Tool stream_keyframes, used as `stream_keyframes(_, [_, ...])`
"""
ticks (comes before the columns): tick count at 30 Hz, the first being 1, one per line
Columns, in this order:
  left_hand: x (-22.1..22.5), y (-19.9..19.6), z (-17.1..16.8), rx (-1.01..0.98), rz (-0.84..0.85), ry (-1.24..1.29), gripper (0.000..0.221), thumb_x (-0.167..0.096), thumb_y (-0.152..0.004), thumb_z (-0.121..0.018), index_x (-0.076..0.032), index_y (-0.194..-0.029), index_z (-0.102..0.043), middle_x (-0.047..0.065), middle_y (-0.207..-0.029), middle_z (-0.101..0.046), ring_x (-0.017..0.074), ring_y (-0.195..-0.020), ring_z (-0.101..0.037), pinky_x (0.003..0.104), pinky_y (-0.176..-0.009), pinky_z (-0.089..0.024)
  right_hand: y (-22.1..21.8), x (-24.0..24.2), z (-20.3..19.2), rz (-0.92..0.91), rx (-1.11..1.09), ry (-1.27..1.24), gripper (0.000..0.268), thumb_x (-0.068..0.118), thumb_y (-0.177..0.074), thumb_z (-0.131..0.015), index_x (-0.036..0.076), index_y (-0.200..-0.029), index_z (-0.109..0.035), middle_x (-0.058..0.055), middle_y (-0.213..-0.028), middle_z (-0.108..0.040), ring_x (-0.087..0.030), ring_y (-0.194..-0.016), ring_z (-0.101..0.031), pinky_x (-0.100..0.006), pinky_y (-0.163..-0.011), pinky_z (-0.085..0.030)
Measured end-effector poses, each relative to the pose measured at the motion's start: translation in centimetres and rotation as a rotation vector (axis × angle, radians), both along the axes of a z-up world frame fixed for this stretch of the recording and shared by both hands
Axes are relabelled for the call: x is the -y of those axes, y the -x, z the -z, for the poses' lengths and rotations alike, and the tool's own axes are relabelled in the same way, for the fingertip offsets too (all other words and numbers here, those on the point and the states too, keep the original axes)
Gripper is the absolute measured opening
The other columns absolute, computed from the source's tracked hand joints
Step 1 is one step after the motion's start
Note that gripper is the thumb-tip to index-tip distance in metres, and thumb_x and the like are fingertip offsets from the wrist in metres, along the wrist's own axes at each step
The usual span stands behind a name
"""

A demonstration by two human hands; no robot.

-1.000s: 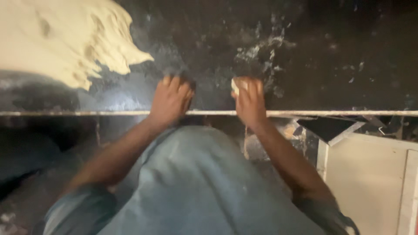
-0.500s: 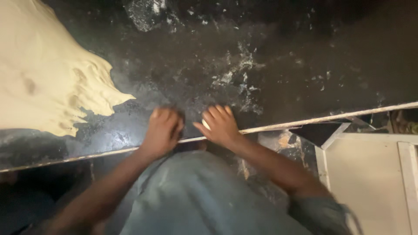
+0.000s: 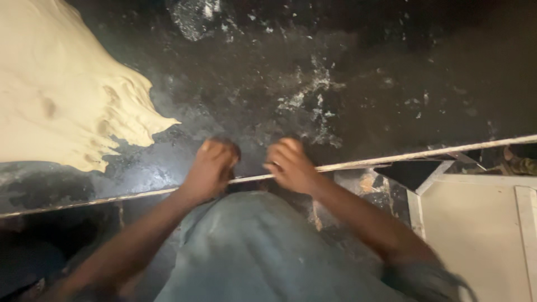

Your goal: The person pulls pieces of dough from a larger mass on a counter and rolls them into small balls by hand.

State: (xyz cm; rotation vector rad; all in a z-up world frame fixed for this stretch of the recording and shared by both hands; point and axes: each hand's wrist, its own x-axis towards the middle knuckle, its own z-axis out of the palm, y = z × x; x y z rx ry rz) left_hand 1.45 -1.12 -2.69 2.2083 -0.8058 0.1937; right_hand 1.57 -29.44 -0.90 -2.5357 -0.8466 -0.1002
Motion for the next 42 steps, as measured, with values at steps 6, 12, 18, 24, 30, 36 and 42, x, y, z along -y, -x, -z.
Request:
stream_keyframes(6, [-3.2,-4.6,-1.7,0.167,-0.186,-0.222,0.037,-0.036,-0.081,-0.081,-0.008,-0.102,-0.069,0.017,-0.104,-0.06,0.0397,-0.1,-0.055,0.05,-0.083,-0.041,-7.0,3.9,0.0,0.243,0.147,0.163,0.027,0.025,-0.088,-0.081,0.007,-0.1,-0.064,-0.016,-0.109,-0.059,-0.035,-0.107,-0.052,-0.052,-0.092,-0.038])
stream_keyframes(12, [2.6,-1.2,0.0,-0.021,-0.109,0.033,0.019,-0.016,-0.081,-0.073,-0.008,-0.097,-0.069,0.012,-0.103,-0.062,0.0369,-0.104,-0.057,0.049,-0.091,-0.043,-0.5,-2.5,1.8,0.026,0.052,-0.148,0.025,0.021,-0.087,-0.08,0.007,-0.096,-0.062,-0.012,-0.108,-0.061,-0.037,-0.112,-0.054,-0.051,-0.1,-0.041])
stream_keyframes(18, [-4.7,-2.1,-1.4,-0.018,-0.19,-0.189,0.033,-0.034,-0.075,-0.082,-0.01,-0.096,-0.073,0.016,-0.105,-0.061,0.0397,-0.1,-0.056,0.054,-0.079,-0.04,-3.0,4.6,0.3,0.176,0.32,0.211,0.029,0.023,-0.079,-0.08,0.006,-0.097,-0.065,-0.018,-0.103,-0.061,-0.039,-0.105,-0.054,-0.057,-0.092,-0.036])
stream_keyframes(24, [2.3,-5.1,-1.0,-0.071,-0.286,-0.023,0.023,-0.029,-0.086,-0.082,-0.011,-0.086,-0.068,0.01,-0.099,-0.062,0.0361,-0.105,-0.057,0.05,-0.091,-0.043,-5.4,-3.5,2.5,0.253,0.098,-0.252,0.023,0.021,-0.091,-0.082,0.012,-0.091,-0.06,-0.01,-0.102,-0.062,-0.033,-0.103,-0.057,-0.047,-0.095,-0.041])
stream_keyframes(30, [-3.4,0.5,-1.8,0.119,0.09,0.003,0.026,-0.012,-0.073,-0.069,-0.012,-0.098,-0.066,0.012,-0.111,-0.062,0.0355,-0.112,-0.058,0.048,-0.089,-0.042,0.8,2.5,0.4,0.04,0.152,0.051,0.026,0.019,-0.084,-0.077,0.009,-0.102,-0.063,-0.014,-0.108,-0.061,-0.037,-0.108,-0.056,-0.056,-0.096,-0.038])
stream_keyframes(36, [-1.7,-4.1,-1.8,0.07,-0.363,-0.135,0.039,-0.039,-0.085,-0.085,-0.006,-0.098,-0.066,0.018,-0.106,-0.057,0.0409,-0.103,-0.051,0.052,-0.086,-0.043,-6.6,-1.7,1.2,0.367,0.306,-0.094,0.018,0.019,-0.1,-0.074,0.01,-0.098,-0.059,-0.014,-0.105,-0.061,-0.037,-0.103,-0.057,-0.051,-0.09,-0.042])
stream_keyframes(42, [-1.9,0.7,-1.1,0.035,-0.294,0.045,0.024,-0.01,-0.082,-0.078,-0.008,-0.103,-0.068,0.013,-0.11,-0.06,0.0391,-0.106,-0.054,0.05,-0.089,-0.044,-1.2,-0.2,2.1,0.587,-0.181,-0.628,0.014,0.021,-0.11,-0.051,0.009,-0.114,-0.058,-0.005,-0.106,-0.069,-0.017,-0.097,-0.068,-0.034,-0.08,-0.054])
